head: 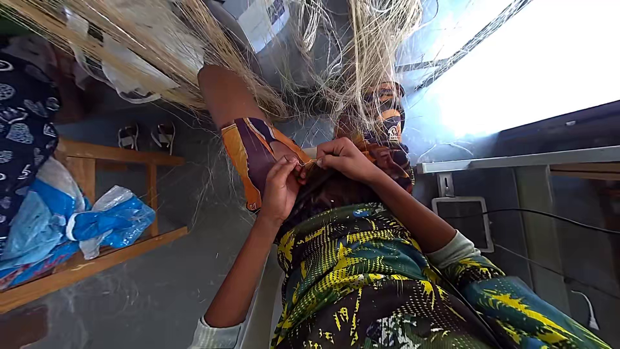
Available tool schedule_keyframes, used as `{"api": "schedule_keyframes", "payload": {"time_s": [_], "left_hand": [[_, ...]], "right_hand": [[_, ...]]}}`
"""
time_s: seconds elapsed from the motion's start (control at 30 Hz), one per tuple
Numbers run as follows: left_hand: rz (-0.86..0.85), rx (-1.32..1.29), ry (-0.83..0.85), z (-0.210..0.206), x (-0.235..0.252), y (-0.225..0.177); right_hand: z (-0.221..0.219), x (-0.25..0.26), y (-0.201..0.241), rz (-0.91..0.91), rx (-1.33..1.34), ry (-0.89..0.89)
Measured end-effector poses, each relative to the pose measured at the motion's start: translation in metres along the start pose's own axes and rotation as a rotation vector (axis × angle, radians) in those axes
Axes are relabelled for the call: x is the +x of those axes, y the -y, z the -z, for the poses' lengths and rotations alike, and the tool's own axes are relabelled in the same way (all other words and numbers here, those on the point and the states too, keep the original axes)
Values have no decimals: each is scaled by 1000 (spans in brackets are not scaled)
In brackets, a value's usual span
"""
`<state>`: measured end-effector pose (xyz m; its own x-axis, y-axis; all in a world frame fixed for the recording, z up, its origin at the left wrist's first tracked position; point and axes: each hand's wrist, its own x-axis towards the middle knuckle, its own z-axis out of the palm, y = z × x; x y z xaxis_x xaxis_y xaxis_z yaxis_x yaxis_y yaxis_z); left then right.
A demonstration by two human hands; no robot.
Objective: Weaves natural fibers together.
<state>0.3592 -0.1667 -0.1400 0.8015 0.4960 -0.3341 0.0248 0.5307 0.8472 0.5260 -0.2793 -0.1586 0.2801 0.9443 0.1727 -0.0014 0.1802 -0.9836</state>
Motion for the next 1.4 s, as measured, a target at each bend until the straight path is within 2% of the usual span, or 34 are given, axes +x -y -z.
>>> {"api": "schedule_keyframes", "payload": {"time_s": [0.2,0.3,0.4,0.6,0.97,1.23,1.4], "left_hand": [[-82,95,68,3,-2,1],[-219,248,40,1,-5,3],[-274,307,7,-1,-6,4],[-287,282,-24,-2,-6,7],[-190,76,-105,-5,-6,6],[-212,121,-87,-7,-7,11],[-225,129,-71,-6,-7,12]], "right_hand": [[0,1,-2,17,40,14],[1,2,0,12,34,23],[1,1,-1,26,58,35],[4,0,-2,-1,106,29],[5,1,-4,-9,148,27],[2,2,-4,63,108,9],[2,1,-3,37,106,3]]}}
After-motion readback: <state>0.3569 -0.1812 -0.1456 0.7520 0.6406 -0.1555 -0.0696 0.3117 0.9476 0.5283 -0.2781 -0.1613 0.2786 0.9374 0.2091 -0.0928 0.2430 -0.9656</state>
